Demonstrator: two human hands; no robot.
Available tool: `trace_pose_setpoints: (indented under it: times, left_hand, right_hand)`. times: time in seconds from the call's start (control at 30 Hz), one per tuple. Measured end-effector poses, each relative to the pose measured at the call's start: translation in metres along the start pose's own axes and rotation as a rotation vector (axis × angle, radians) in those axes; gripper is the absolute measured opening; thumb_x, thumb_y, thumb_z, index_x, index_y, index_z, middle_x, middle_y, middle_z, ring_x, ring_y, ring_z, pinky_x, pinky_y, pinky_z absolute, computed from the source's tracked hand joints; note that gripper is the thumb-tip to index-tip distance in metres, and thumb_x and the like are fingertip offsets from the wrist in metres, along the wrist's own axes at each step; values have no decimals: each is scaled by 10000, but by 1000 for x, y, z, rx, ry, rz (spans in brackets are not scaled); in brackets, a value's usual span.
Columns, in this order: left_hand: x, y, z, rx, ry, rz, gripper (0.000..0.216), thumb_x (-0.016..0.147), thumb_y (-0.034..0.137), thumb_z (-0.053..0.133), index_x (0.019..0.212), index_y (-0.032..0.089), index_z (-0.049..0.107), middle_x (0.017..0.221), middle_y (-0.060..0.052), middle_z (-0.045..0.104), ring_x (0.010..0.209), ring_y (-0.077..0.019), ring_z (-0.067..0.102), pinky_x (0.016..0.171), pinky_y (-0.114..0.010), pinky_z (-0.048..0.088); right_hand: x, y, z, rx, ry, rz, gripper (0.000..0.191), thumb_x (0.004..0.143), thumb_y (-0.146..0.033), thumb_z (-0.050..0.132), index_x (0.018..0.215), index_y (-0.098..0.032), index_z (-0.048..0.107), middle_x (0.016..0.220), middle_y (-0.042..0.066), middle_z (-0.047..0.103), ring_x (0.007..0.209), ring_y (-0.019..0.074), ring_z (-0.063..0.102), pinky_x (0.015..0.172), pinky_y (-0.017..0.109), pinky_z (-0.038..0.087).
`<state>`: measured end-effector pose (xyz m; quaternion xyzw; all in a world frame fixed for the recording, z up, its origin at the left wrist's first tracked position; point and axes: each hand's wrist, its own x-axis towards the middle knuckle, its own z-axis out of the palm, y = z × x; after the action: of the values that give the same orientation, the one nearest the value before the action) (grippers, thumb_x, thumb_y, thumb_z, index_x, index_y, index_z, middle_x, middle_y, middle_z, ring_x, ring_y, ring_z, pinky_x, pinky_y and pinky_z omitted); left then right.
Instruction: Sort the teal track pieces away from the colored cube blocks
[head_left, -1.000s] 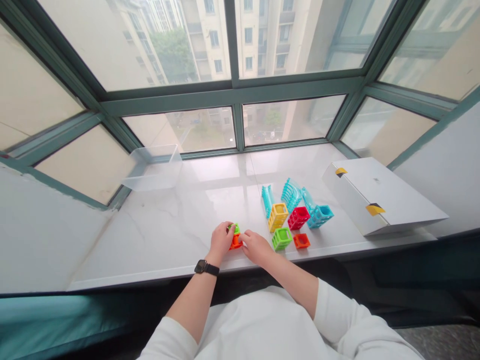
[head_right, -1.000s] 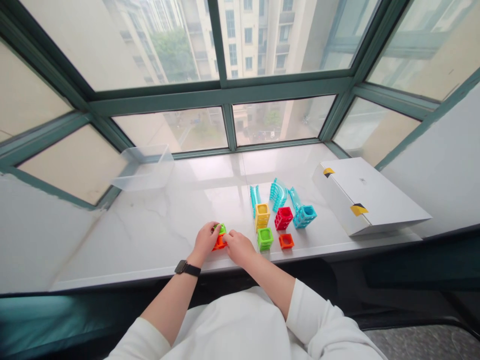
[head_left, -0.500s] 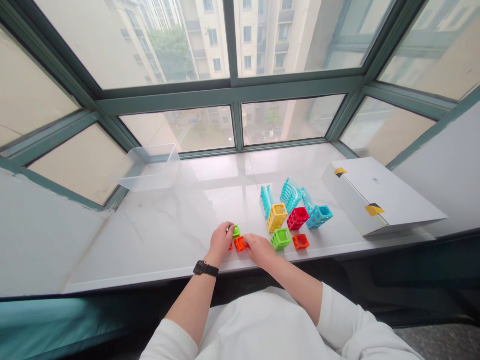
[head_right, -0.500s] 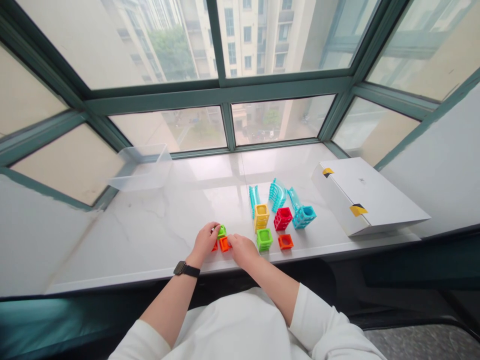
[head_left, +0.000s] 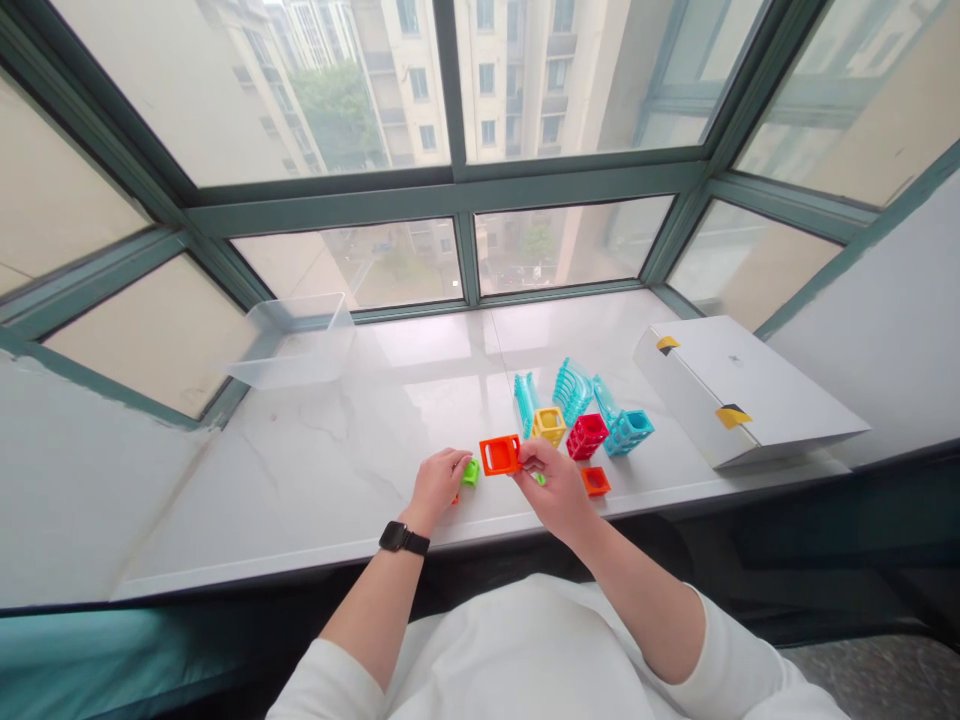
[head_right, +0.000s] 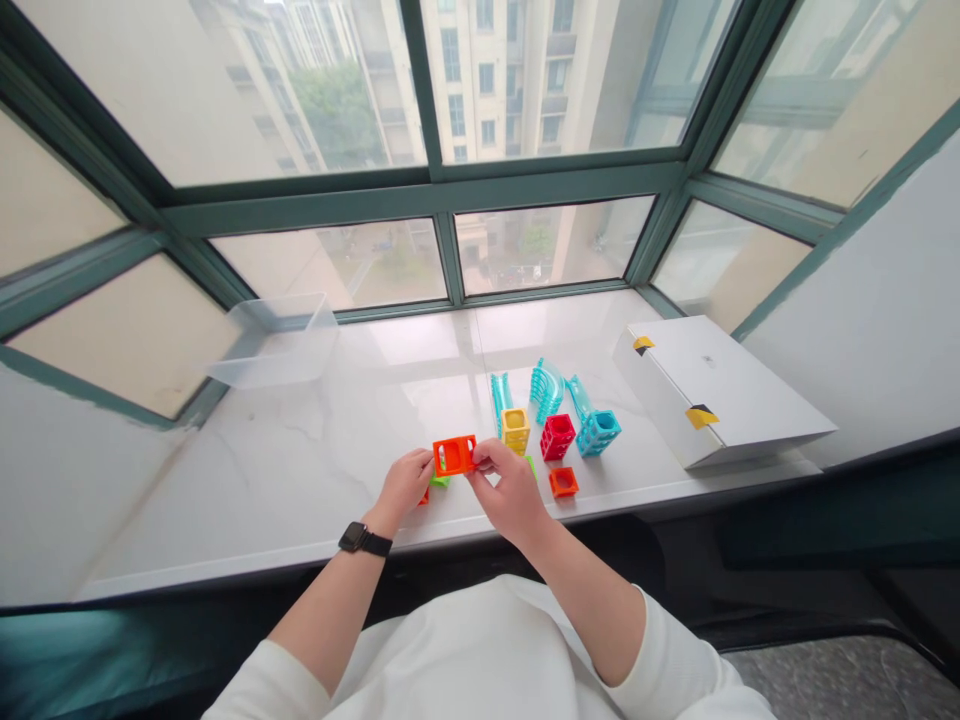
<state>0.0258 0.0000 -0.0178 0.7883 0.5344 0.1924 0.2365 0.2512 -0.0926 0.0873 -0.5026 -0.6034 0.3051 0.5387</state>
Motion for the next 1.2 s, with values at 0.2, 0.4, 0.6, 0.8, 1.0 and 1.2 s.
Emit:
trace_pose_setpoints:
  times: [0.2, 0.4, 0.6, 0.8, 1.0, 1.2]
  left_hand:
    - [1, -1, 4, 123, -41, 4, 362, 1067, 328, 449, 1294, 300, 729, 1148, -59, 798, 1017, -228, 729, 861, -315, 496]
    - [-1, -4, 6, 72, -57, -72, 397, 1083, 357, 408, 1366, 287, 677, 987, -35, 816, 914, -204, 744, 801, -294, 501]
    - [-1, -5, 5, -6, -39, -146, 404, 1079, 425, 411, 1338, 276, 682, 892, -10, 811, 850, -194, 739, 767, -291, 482]
    - [-1, -6, 6, -62, 21, -129, 400, 1076, 428, 392, 1264, 262, 704, 971, -27, 806, 849, -198, 728, 749, -297, 487]
    - [2, -4, -1, -170, 96, -181, 452, 1079, 470, 347, 1240, 234, 698, 986, -47, 798, 928, -227, 724, 833, -346, 524]
    - [-15, 51, -38, -438, 250, -2, 421, 1063, 512, 437, 1273, 223, 660, 1213, -104, 743, 1150, -246, 674, 1033, -397, 503]
  right_hand:
    - [-8, -4, -18, -12, 59, -44, 90, 935, -295, 693, 956, -250, 618, 901, 18, 701, 799, 175, 690, 754, 292, 592]
    - [-13, -9, -26, -8, 60, -32, 109, 933, -307, 699, 942, -250, 607, 884, 18, 700, 772, 173, 686, 731, 289, 596]
    - [-17, -12, -23, -29, 59, -55, 102, 936, -315, 690, 934, -249, 613, 876, 21, 707, 770, 178, 697, 729, 295, 611]
    - [-18, -14, -20, -58, 42, -62, 86, 924, -292, 678, 904, -246, 608, 850, 15, 718, 739, 174, 700, 715, 290, 615]
    - [-19, -12, -19, -77, 34, -57, 67, 915, -269, 671, 906, -243, 610, 854, 13, 718, 750, 171, 702, 715, 278, 607]
    - [-19, -13, -20, -70, 45, -92, 68, 895, -202, 657, 927, -245, 614, 877, 10, 721, 758, 167, 699, 709, 270, 600]
